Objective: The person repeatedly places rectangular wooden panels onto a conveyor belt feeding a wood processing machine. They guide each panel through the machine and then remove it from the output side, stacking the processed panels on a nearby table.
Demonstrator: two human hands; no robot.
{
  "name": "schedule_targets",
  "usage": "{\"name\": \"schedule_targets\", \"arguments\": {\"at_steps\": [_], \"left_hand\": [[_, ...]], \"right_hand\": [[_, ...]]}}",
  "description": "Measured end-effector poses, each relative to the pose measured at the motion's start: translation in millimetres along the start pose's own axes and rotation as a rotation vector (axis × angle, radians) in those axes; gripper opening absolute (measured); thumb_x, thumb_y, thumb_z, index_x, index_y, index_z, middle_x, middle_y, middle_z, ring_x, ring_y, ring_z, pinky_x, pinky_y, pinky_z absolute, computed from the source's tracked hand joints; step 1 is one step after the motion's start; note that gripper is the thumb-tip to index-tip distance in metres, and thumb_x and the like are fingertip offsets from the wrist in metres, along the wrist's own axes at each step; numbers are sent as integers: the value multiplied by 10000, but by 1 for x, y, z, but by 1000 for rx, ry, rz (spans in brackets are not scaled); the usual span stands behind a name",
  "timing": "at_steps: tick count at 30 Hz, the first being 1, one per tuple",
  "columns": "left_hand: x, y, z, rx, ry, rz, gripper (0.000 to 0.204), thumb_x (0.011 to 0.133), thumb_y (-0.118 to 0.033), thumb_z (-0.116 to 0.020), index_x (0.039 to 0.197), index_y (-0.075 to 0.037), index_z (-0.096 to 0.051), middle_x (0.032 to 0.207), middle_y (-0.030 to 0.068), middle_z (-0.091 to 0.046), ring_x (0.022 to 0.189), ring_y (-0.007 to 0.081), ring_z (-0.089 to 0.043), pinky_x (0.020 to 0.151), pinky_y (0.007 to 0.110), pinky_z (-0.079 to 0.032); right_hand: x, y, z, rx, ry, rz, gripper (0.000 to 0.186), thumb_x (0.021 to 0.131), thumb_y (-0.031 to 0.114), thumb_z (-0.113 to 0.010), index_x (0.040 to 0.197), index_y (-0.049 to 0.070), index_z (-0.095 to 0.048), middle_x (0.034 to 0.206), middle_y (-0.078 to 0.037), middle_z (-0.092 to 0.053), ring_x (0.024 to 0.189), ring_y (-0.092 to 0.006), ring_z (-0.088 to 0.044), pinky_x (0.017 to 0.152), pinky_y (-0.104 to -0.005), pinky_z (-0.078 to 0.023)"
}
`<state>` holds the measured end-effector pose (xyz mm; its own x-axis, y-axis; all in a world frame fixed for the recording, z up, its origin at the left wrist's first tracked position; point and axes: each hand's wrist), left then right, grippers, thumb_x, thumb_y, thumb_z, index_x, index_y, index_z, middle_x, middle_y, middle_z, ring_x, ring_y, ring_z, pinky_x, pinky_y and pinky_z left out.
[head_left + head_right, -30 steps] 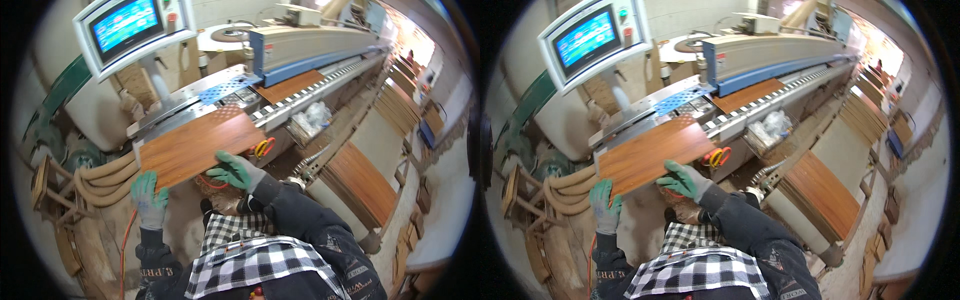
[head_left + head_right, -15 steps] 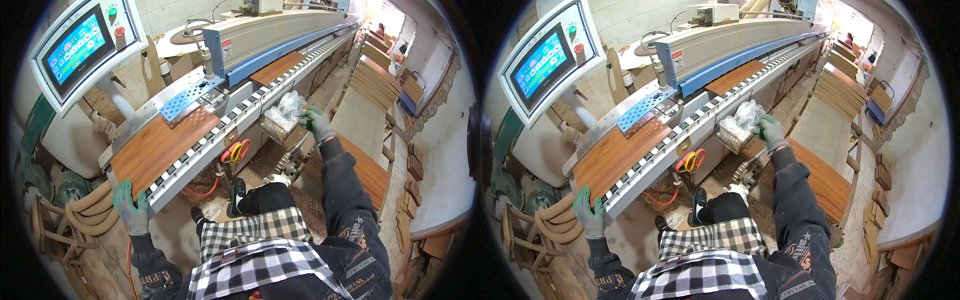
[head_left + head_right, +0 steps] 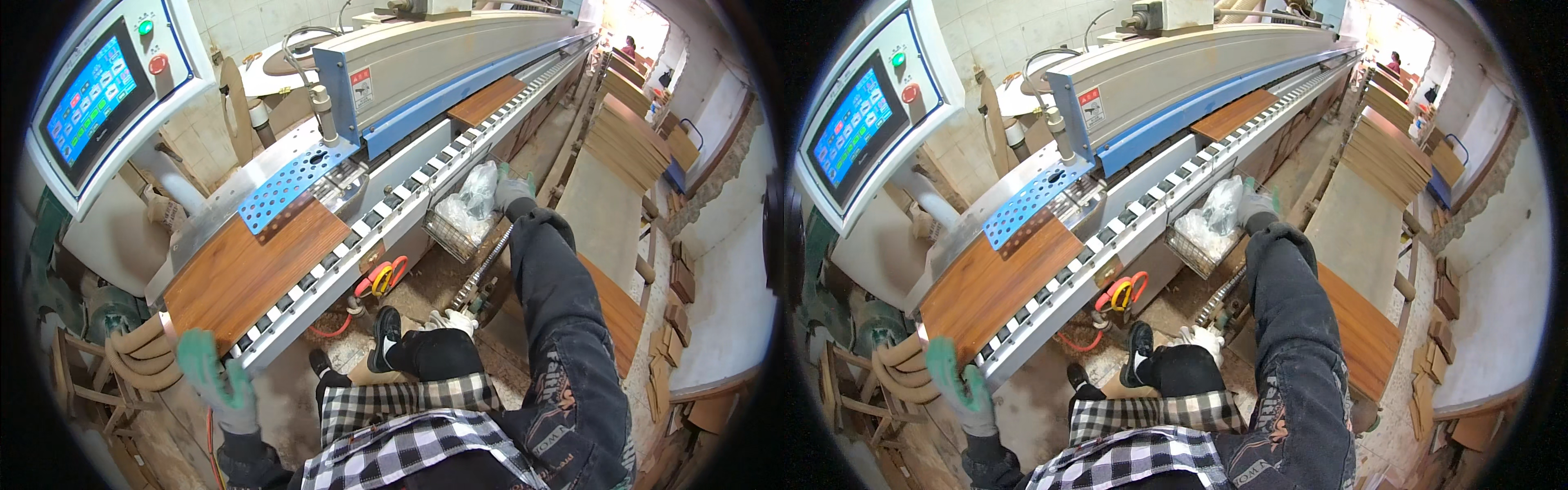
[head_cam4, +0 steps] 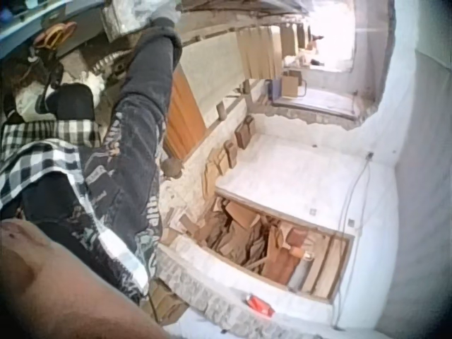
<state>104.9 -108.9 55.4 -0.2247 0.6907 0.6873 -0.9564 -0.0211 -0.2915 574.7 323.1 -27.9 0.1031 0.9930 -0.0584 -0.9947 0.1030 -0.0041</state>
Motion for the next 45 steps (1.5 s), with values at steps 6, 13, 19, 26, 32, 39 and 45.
{"name": "schedule_targets", "arguments": {"at_steps": [6, 13, 19, 26, 32, 39, 45], "left_hand": [[49, -111, -66, -315, 334, -389, 459, 773, -141, -674, 1221, -48, -630, 1260, 158, -587, 1239, 397, -500, 1084, 550, -325], [73, -177, -145, -568, 504, -584, 371, 818, -216, -668, 1160, -74, -649, 1185, 135, -617, 1162, 366, -554, 1043, 534, -370], [48, -163, -165, -615, 652, -530, 443, 794, -200, -687, 1217, -87, -619, 1273, 127, -598, 1194, 364, -536, 1056, 545, -350], [47, -168, -173, -696, 531, -479, 403, 822, -160, -674, 1199, -29, -618, 1236, 165, -604, 1164, 377, -553, 1019, 487, -406], [91, -233, -219, -640, 501, -655, 589, 895, -216, -608, 1431, -42, -438, 1436, 191, -459, 1307, 393, -434, 1121, 487, -306], [128, -297, -327, -334, 704, -363, 761, 967, -505, -431, 1555, -97, -173, 1577, 214, -245, 1458, 394, -233, 1203, 488, -168], [155, -280, -334, -940, 839, 28, 841, 928, -395, -623, 1558, -97, -153, 1406, 205, -483, 1293, 301, -490, 1102, 408, -386]], "right_hand": [[13, 16, 6, 221, 42, -174, 700, 977, 406, -354, 1563, 86, -147, 1289, -242, -604, 1236, -403, -551, 1163, -559, -165], [20, 22, -9, 135, 59, -159, 690, 961, 393, -346, 1534, 44, -184, 1322, -229, -587, 1233, -394, -562, 1169, -571, -135], [16, 29, -9, 326, 64, -202, 822, 929, 299, -498, 1542, -19, -51, 1395, -259, -512, 1239, -402, -553, 1146, -513, -263], [3, 26, 23, 572, -149, -312, 826, 871, 347, -558, 1559, 103, -173, 1311, -251, -584, 1232, -377, -562, 1098, -450, -363], [19, -11, -16, 1440, -491, -94, 310, 739, 73, -728, 1041, 33, -676, 967, -112, -711, 847, -197, -668, 723, -310, -515], [-62, 9, 29, 2026, -285, 18, 102, 845, 13, -647, 933, -15, -691, 833, -15, -652, 704, -115, -581, 631, -245, -460], [-78, 7, 37, 2161, -308, 184, 189, 903, 33, -581, 1076, -10, -643, 990, -38, -646, 901, -131, -611, 822, -261, -485]]}}
Point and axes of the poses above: each hand's wrist, its own x-axis towards the middle knuckle, its own z-axis out of the back of the hand, y = z × x
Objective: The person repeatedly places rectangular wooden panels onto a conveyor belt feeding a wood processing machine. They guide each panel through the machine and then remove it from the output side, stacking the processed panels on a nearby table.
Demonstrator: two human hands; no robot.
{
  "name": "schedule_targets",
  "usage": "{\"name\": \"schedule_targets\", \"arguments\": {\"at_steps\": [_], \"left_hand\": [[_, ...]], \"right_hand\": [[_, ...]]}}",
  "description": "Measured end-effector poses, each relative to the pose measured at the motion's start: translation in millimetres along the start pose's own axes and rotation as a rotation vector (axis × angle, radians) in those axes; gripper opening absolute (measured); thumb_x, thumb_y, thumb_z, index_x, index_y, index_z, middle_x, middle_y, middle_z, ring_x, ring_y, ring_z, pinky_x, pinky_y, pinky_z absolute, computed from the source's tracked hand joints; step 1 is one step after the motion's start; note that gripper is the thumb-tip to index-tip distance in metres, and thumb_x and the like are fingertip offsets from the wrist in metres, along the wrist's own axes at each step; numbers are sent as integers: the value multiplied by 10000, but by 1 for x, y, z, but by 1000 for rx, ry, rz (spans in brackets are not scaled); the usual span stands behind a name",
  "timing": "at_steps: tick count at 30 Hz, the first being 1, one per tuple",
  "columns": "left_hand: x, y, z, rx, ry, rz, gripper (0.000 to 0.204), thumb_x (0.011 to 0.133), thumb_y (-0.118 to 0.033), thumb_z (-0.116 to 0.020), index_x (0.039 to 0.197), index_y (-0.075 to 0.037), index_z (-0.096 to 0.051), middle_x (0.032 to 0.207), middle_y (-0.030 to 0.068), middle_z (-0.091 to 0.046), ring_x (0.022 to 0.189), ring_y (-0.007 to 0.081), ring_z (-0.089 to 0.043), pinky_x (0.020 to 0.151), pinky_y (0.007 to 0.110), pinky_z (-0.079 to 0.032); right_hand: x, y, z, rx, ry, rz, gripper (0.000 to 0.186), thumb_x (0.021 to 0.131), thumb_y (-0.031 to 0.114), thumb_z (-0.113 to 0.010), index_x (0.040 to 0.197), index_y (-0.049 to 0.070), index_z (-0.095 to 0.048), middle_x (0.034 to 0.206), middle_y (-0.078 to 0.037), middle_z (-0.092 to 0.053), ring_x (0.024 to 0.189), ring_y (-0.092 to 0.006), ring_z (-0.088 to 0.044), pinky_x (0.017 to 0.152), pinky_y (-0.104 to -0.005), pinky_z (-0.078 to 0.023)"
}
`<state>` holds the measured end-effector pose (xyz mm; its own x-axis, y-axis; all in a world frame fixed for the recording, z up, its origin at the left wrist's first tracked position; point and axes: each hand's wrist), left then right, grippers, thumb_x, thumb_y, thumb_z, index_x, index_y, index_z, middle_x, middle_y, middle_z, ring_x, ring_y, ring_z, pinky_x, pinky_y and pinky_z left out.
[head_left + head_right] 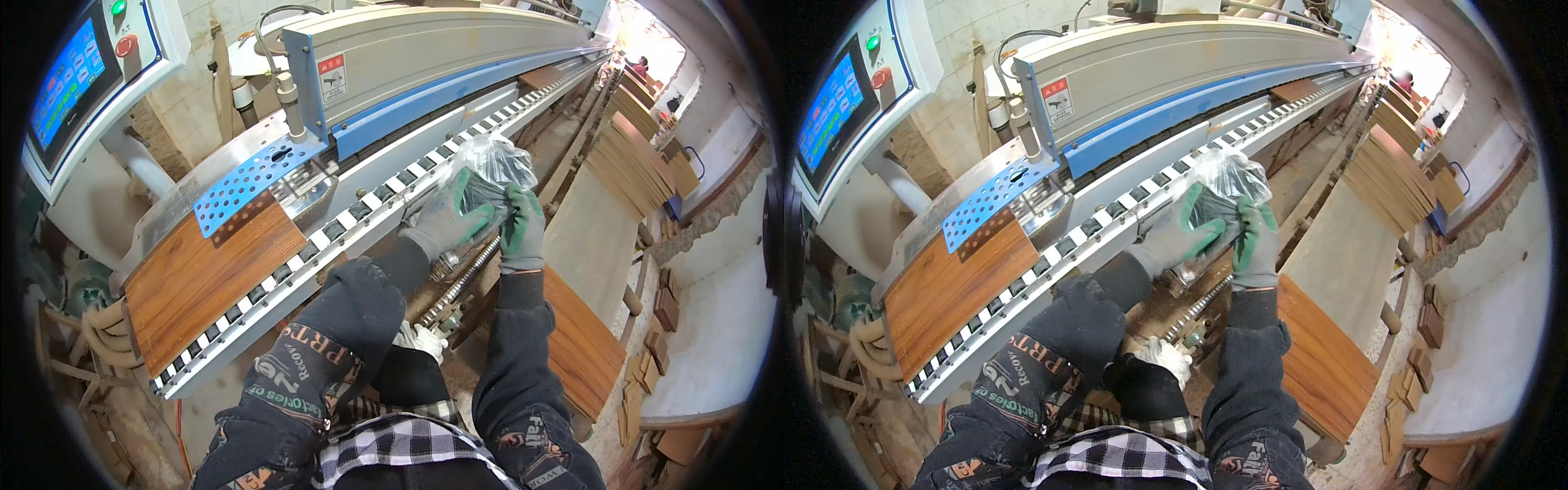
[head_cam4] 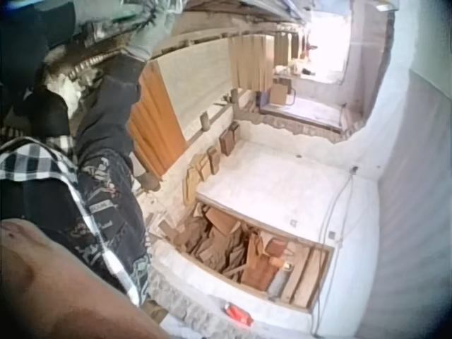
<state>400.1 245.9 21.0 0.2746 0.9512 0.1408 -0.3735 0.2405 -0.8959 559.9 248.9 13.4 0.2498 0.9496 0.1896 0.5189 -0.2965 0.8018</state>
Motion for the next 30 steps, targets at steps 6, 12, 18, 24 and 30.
{"name": "schedule_targets", "arguments": {"at_steps": [6, 12, 18, 24, 30], "left_hand": [[2, -5, 27, -629, 387, 68, 549, 905, -173, -703, 1368, -32, -445, 1174, 60, -623, 1044, 132, -612, 901, 253, -506], [-2, 11, 35, -799, 464, 177, 410, 928, -208, -678, 1284, -34, -576, 1195, 45, -638, 1049, 119, -605, 919, 279, -497], [-1, 11, 29, -752, 236, 255, 386, 935, -236, -660, 1247, -14, -612, 1130, 63, -665, 1001, 116, -611, 888, 267, -495], [-54, 3, 41, -390, -46, 89, 597, 967, -246, -599, 1456, 10, -374, 1301, 116, -548, 1129, 160, -539, 979, 278, -432], [-175, -2, 91, -269, 91, 18, 574, 964, -159, -586, 1471, 1, -367, 1356, 115, -513, 1203, 170, -498, 1032, 304, -393]], "right_hand": [[5, -20, 24, 102, 119, -20, 243, 934, 67, -482, 1120, -7, -619, 1134, -70, -613, 1032, -150, -580, 969, -298, -446], [10, -3, 24, 214, 308, -236, 281, 890, 39, -525, 1153, -25, -601, 1105, -85, -633, 1031, -177, -605, 963, -321, -472], [52, -6, 38, -35, 491, -305, 268, 874, -22, -522, 1127, -49, -609, 1097, -87, -638, 1002, -176, -596, 941, -287, -456], [103, -66, 72, -241, -41, -136, 149, 863, 3, -572, 988, -13, -650, 924, -75, -646, 839, -183, -601, 788, -297, -486], [172, -159, 181, -2105, 93, 252, 193, 895, 72, -539, 933, 22, -720, 885, -181, -713, 798, -316, -698, 686, -412, -539]]}}
Point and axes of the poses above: each hand's wrist, its own x-axis towards the middle knuckle, its own z-axis out of the back of the hand, y = z × x
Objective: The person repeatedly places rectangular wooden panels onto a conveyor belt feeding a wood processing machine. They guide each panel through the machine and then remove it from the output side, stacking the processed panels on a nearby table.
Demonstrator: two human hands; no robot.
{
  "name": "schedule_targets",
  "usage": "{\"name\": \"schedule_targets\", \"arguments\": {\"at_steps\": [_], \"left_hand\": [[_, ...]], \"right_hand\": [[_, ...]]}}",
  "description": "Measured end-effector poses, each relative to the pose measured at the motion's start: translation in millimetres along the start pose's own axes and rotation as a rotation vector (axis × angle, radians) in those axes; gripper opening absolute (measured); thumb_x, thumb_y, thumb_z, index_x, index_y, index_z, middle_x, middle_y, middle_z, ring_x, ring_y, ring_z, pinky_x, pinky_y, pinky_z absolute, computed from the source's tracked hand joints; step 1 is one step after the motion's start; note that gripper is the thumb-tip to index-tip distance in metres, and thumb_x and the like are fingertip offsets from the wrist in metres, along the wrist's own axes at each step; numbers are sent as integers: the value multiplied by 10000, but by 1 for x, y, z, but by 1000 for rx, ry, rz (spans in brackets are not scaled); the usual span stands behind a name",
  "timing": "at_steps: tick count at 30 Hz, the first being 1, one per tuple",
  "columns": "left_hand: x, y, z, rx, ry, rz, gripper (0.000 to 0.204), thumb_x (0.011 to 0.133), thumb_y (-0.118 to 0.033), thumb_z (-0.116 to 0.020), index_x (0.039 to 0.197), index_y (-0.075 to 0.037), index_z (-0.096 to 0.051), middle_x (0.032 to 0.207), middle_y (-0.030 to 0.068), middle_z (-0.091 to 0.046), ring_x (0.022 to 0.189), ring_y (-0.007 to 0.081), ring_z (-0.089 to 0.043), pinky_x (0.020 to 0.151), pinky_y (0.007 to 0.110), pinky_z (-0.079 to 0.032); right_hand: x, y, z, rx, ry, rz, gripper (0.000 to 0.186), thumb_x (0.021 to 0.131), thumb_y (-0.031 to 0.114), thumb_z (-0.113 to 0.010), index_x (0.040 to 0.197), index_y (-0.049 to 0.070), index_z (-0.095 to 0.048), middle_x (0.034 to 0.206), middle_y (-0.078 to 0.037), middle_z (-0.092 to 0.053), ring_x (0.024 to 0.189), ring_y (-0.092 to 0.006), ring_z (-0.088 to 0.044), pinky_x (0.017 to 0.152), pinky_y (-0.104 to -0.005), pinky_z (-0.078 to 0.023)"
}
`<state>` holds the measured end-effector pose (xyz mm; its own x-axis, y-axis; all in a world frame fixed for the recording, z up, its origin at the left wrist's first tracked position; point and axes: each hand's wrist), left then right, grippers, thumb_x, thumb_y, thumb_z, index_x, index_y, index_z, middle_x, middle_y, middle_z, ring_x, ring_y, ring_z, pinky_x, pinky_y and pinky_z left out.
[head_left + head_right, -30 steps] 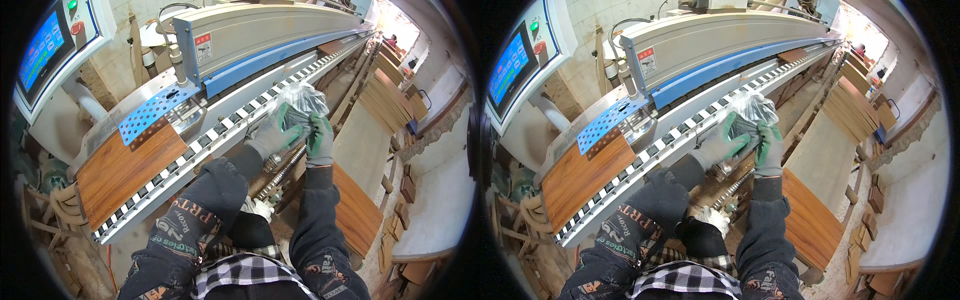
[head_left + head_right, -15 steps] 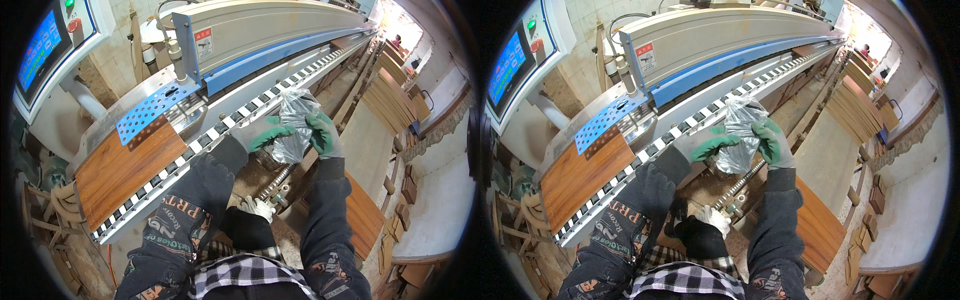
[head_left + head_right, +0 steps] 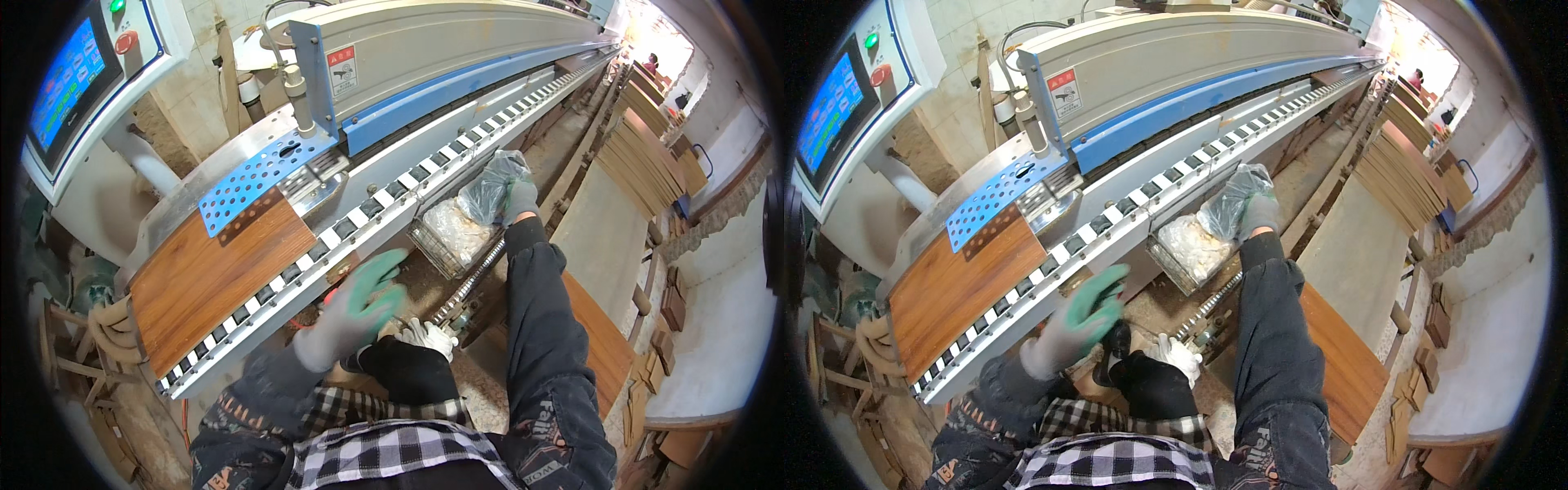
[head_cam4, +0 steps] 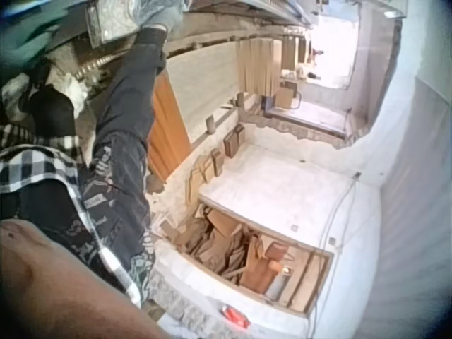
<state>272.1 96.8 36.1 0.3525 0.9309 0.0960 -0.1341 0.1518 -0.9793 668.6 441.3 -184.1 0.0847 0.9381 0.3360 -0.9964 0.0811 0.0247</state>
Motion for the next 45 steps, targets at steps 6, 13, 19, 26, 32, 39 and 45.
{"name": "schedule_targets", "arguments": {"at_steps": [6, 13, 19, 26, 32, 39, 45], "left_hand": [[-151, -36, 40, 343, -658, 56, 399, 967, -71, -542, 1356, 15, -509, 1317, 128, -571, 1202, 192, -551, 1042, 338, -417], [-297, -37, 128, 1307, -1051, 210, 464, 957, -223, -601, 1373, -34, -520, 1372, 171, -525, 1304, 332, -456, 1098, 444, -338], [-359, 1, 149, 1194, -884, 350, 508, 910, -275, -633, 1376, -100, -534, 1419, 178, -480, 1295, 374, -426, 1112, 478, -278], [-350, 8, 169, 1209, -795, 260, 478, 914, -270, -608, 1373, -150, -552, 1378, 94, -546, 1303, 346, -436, 1133, 519, -216], [-314, 3, 163, 1213, -736, 306, 493, 908, -317, -597, 1377, -174, -546, 1403, 88, -534, 1339, 319, -416, 1148, 528, -185], [-228, 13, 141, 1294, -686, 186, 498, 915, -385, -553, 1354, -150, -548, 1376, 112, -542, 1300, 296, -440, 1120, 515, -220], [-177, 11, 117, 1328, -729, 185, 546, 914, -457, -573, 1373, -163, -535, 1385, 120, -535, 1307, 324, -445, 1123, 506, -267]], "right_hand": [[-33, 72, 155, 903, -227, -356, 304, 882, 147, -559, 1110, -35, -641, 987, -219, -682, 883, -312, -668, 721, -396, -503], [-211, 63, 296, 1288, -30, -39, 457, 990, 209, -559, 1382, -15, -488, 1369, -119, -532, 1246, -209, -499, 1053, -312, -390], [-355, 17, 295, 289, -69, 174, 597, 889, 303, -680, 1372, 12, -484, 1368, -218, -512, 1262, -381, -472, 1103, -478, -319], [-411, -27, 294, -23, -179, 78, 668, 904, 386, -630, 1410, -6, -438, 1429, -198, -464, 1332, -368, -409, 1134, -510, -260], [-423, -51, 264, -177, -68, -39, 598, 882, 362, -638, 1348, 12, -503, 1394, -158, -502, 1315, -333, -430, 1124, -486, -287], [-442, -43, 280, -139, -144, 44, 455, 857, 261, -663, 1240, 34, -570, 1285, -144, -567, 1212, -323, -504, 1084, -467, -338], [-480, 38, 323, 564, -85, 220, 217, 894, 214, -650, 1019, 36, -643, 937, -135, -653, 926, -314, -601, 879, -413, -459]]}}
Point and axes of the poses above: each hand's wrist, its own x-axis towards the middle knuckle, its own z-axis out of the back of the hand, y = z × x
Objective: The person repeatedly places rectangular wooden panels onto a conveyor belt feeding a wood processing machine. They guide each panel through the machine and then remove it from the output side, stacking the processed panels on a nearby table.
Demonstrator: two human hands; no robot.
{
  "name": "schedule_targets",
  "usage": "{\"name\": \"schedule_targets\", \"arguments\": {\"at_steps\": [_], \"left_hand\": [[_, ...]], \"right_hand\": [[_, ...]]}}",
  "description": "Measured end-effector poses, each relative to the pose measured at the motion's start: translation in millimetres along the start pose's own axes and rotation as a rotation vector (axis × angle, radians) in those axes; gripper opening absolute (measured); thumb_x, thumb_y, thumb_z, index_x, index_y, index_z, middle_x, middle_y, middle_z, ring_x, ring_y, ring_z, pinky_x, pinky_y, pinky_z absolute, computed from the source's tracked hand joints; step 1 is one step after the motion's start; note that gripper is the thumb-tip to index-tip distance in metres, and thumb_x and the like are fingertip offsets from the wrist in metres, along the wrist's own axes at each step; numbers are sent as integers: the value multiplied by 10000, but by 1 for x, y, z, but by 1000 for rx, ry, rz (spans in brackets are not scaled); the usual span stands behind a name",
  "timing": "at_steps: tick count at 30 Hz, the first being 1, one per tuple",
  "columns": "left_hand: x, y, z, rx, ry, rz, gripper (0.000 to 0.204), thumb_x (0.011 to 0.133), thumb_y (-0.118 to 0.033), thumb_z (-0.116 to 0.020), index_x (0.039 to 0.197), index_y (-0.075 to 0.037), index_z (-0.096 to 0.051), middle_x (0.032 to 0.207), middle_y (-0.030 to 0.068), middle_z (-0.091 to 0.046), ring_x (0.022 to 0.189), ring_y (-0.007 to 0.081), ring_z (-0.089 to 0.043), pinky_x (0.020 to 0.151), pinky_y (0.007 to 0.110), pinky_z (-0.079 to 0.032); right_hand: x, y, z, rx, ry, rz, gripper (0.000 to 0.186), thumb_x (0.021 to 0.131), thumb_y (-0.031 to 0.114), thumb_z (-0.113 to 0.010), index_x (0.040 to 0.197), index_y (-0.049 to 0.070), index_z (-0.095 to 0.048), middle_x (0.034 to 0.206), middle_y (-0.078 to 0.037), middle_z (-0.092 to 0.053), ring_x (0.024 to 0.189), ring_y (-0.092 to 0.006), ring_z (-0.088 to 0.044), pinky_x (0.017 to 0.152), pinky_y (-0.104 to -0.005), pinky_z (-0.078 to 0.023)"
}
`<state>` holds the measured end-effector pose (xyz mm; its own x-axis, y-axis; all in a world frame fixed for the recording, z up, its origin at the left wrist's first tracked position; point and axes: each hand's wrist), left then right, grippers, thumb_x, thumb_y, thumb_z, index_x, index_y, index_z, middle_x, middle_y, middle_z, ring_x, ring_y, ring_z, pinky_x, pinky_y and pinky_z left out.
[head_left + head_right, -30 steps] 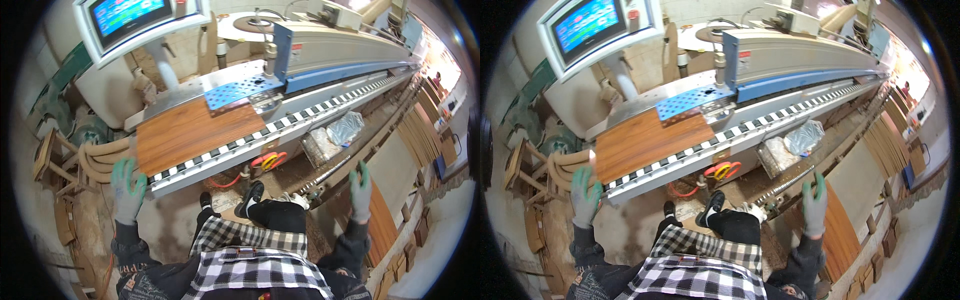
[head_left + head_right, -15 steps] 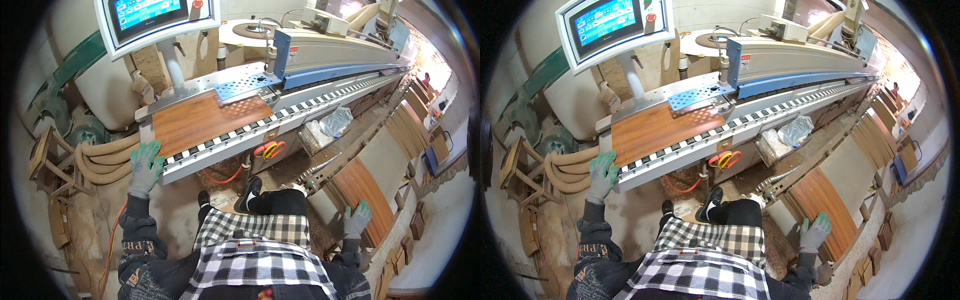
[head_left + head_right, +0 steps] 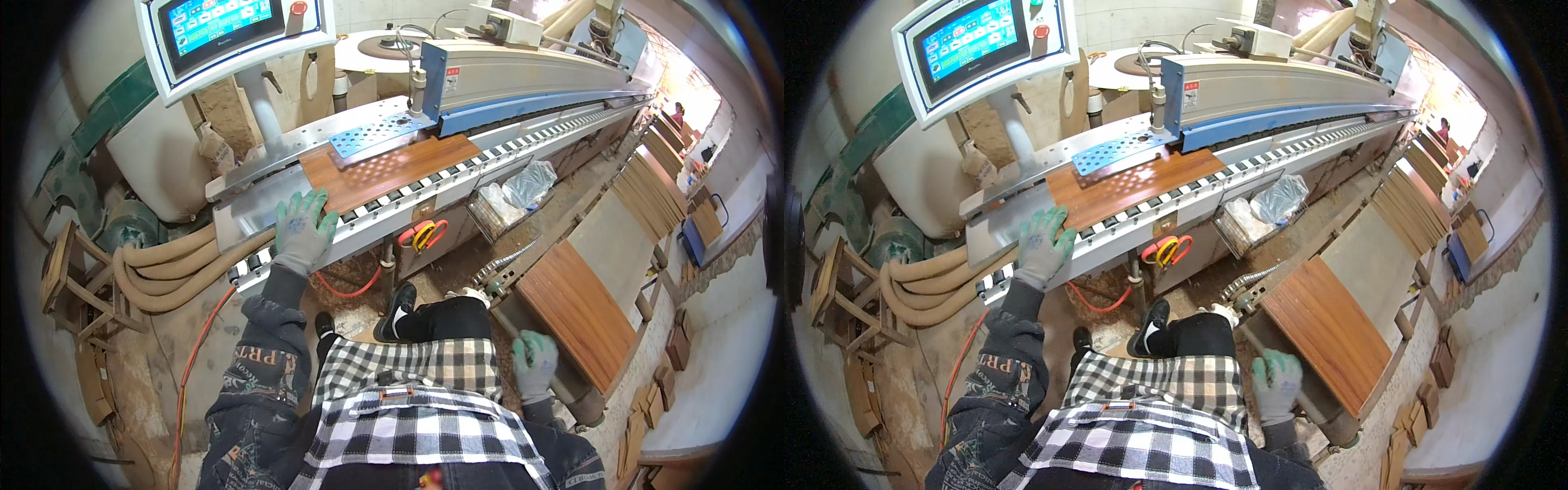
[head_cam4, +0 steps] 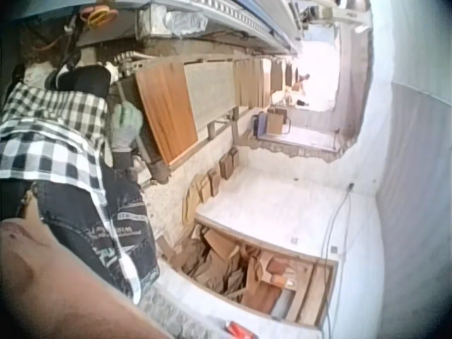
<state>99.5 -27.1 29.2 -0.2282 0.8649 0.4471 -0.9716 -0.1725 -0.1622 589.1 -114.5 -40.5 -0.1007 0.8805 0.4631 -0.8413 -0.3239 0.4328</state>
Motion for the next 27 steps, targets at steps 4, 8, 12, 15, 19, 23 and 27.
{"name": "schedule_targets", "arguments": {"at_steps": [4, 8, 12, 15, 19, 23, 27], "left_hand": [[-8, 0, -4, 71, -86, -33, 561, 938, -492, -542, 1365, -129, -532, 1374, 123, -545, 1296, 341, -459, 1126, 474, -298], [-5, 3, -7, 38, -68, -44, 621, 958, -551, -469, 1411, -126, -493, 1378, 129, -546, 1321, 338, -454, 1158, 475, -272], [-9, 4, 4, -176, -96, -64, 552, 951, -444, -534, 1383, -101, -517, 1333, 149, -571, 1258, 340, -503, 1111, 447, -329], [-20, 7, 17, -353, -181, -93, 508, 925, -332, -611, 1359, -79, -532, 1318, 151, -577, 1212, 345, -527, 1060, 438, -380], [-50, 3, 37, -422, -276, -147, 597, 871, -344, -680, 1368, -60, -514, 1305, 164, -574, 1212, 377, -514, 1063, 472, -372], [-88, -9, 59, -357, -186, -209, 743, 799, -442, -722, 1404, -81, -487, 1396, 175, -500, 1298, 406, -442, 1109, 526, -315], [-117, -15, 78, -201, -80, -289, 771, 784, -494, -712, 1429, -142, -480, 1464, 155, -439, 1378, 403, -360, 1158, 562, -227]], "right_hand": [[-24, -57, -23, 1622, -48, -1090, 371, 920, 449, -648, 1009, 95, -714, 1041, -86, -723, 890, -266, -681, 866, -385, -532], [-54, -133, -14, 1807, -656, -946, 224, 892, 354, -692, 1081, 234, -695, 996, -78, -711, 943, -291, -680, 914, -446, -533], [-54, -159, -4, 1784, -598, -928, 191, 896, 274, -678, 1068, 198, -707, 1054, -59, -706, 916, -313, -683, 912, -470, -530], [-53, -143, 7, 1650, -493, -813, 149, 898, 236, -671, 1019, 157, -709, 1055, -57, -706, 887, -315, -687, 901, -473, -536], [-41, -138, -1, 1802, -88, -724, 227, 954, 239, -587, 1144, 172, -691, 1089, -112, -710, 934, -351, -685, 733, -467, -582], [8, -58, -34, 1566, 75, -413, 321, 930, 81, -594, 1250, 92, -612, 1151, -156, -667, 1005, -332, -666, 758, -454, -580], [65, 43, -69, 1350, 315, 45, 347, 909, -55, -558, 1248, 21, -571, 1163, -192, -640, 1074, -321, -647, 939, -487, -523]]}}
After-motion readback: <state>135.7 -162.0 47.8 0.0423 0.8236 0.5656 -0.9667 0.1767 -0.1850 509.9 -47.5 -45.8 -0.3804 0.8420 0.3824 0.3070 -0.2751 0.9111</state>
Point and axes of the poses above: each hand's wrist, its own x-axis towards the middle knuckle, its own z-axis out of the back of the hand, y = z × x
